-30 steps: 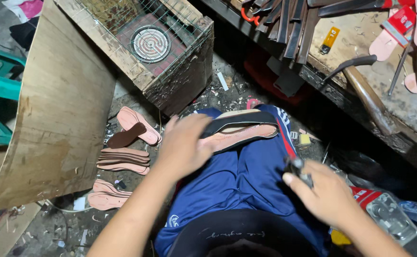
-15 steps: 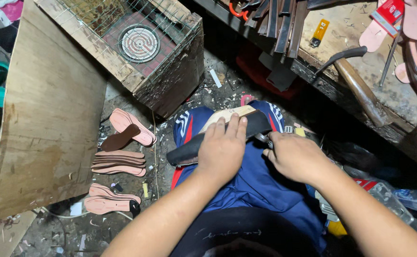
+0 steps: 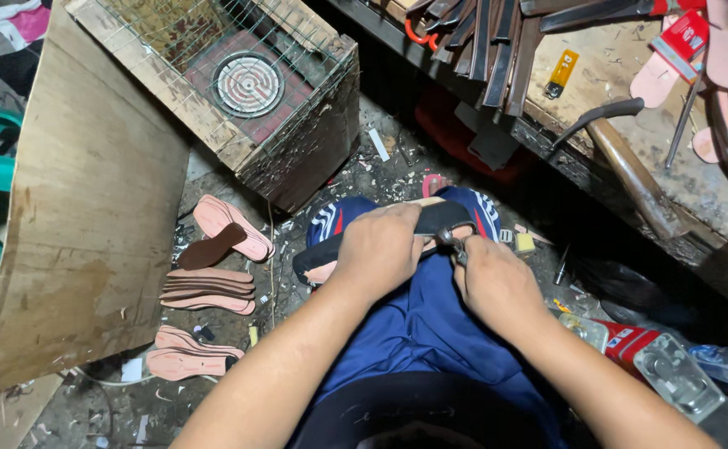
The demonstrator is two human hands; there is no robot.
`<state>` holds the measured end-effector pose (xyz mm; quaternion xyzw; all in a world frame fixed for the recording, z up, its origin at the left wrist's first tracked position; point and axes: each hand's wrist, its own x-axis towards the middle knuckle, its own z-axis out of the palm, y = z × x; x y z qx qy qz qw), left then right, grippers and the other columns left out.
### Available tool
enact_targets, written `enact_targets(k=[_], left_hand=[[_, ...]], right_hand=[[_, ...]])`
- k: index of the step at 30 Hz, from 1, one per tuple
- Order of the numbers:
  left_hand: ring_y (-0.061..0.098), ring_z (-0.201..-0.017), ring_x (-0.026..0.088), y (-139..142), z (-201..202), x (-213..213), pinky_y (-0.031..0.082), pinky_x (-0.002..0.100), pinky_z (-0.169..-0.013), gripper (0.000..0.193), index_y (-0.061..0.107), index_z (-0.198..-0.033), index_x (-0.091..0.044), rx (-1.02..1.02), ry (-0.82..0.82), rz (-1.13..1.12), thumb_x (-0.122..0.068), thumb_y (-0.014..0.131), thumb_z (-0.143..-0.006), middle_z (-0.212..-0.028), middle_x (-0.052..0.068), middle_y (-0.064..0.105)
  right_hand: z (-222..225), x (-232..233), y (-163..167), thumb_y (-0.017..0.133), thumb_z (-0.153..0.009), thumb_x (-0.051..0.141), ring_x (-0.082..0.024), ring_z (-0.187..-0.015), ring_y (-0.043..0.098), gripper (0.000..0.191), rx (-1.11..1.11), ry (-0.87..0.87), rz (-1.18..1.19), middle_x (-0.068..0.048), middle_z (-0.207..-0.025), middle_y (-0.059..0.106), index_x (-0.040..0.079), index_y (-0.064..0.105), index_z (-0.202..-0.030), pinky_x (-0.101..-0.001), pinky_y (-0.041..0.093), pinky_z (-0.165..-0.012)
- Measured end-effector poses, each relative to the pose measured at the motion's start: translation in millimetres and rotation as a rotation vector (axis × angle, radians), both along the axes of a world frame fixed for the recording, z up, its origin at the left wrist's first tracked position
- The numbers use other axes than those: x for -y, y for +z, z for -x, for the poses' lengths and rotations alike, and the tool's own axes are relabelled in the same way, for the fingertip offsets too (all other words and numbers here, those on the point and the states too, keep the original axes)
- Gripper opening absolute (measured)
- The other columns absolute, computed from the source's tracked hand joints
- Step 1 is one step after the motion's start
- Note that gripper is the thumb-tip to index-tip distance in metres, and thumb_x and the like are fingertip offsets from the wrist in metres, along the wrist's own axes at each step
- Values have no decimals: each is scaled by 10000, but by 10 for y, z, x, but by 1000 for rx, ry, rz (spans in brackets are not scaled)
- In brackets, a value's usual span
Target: The person sits on the floor of a shoe workshop and lasts a shoe upper over an insole on their lap. They use last pincers to pull and grip the upper material, then hammer the edges to set it, working the shoe over and repositioning it between pulls.
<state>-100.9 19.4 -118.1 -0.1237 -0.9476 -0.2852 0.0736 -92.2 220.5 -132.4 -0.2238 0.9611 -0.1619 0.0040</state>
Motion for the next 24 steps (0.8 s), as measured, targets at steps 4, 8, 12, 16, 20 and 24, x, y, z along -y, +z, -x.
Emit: enact_targets(k=[4, 8, 12, 16, 20, 24], left_hand=[[683, -1052, 356, -28, -62, -16, 525, 456, -893, 460, 652, -1185, 32, -37, -45, 58, -195, 723, -790, -1136, 192, 712], [595, -1174, 380, -48, 108, 32, 471, 469, -949, 550, 641, -1210, 31, 243, -100, 37, -300, 743, -783, -1257, 237, 638], [618, -1189, 358, -25, 274, -16, 476, 476, -991, 490, 632, -1272, -19, 438, -88, 88, -383, 626, -944, -1300, 177, 639], [651, -1136, 348, 52, 296, -107, 504, 489, -950, 490, 640, -1243, -38, 514, -63, 184, -406, 616, -920, -1255, 147, 667], [694, -1059, 329, 113, 287, -163, 494, 556, -929, 457, 649, -1178, 2, 447, -66, 328, -392, 603, -952, -1146, 175, 702], [723, -1010, 341, 84, 266, -171, 564, 482, -860, 422, 657, -1152, 16, 456, -68, 361, -370, 576, -1005, -1109, 194, 719]], right_hand=[[-2, -58, 96, 583, -885, 158, -388, -803, 711, 204, 263, 17, -283, -214, -806, 705, -15, 546, -988, -494, 568, -744], [3, -32, 112, 559, -859, 86, -381, -783, 722, 204, 245, 62, -325, -224, -775, 713, -28, 537, -1027, -480, 578, -742], [14, -2, 77, 577, -859, 113, -382, -777, 711, 224, 205, 79, -279, -217, -787, 707, -30, 542, -1027, -488, 571, -716], [7, -33, 119, 580, -851, 114, -368, -832, 704, 207, 41, 103, -247, -197, -864, 704, -11, 567, -1016, -475, 568, -734], [-3, -62, 283, 562, -855, 107, -352, -910, 699, 203, 23, 115, -350, -184, -958, 698, 12, 595, -1031, -468, 559, -792], [1, -51, 479, 583, -898, 195, -350, -966, 692, 224, 374, 102, -397, -166, -1016, 694, 41, 592, -1060, -465, 552, -837]])
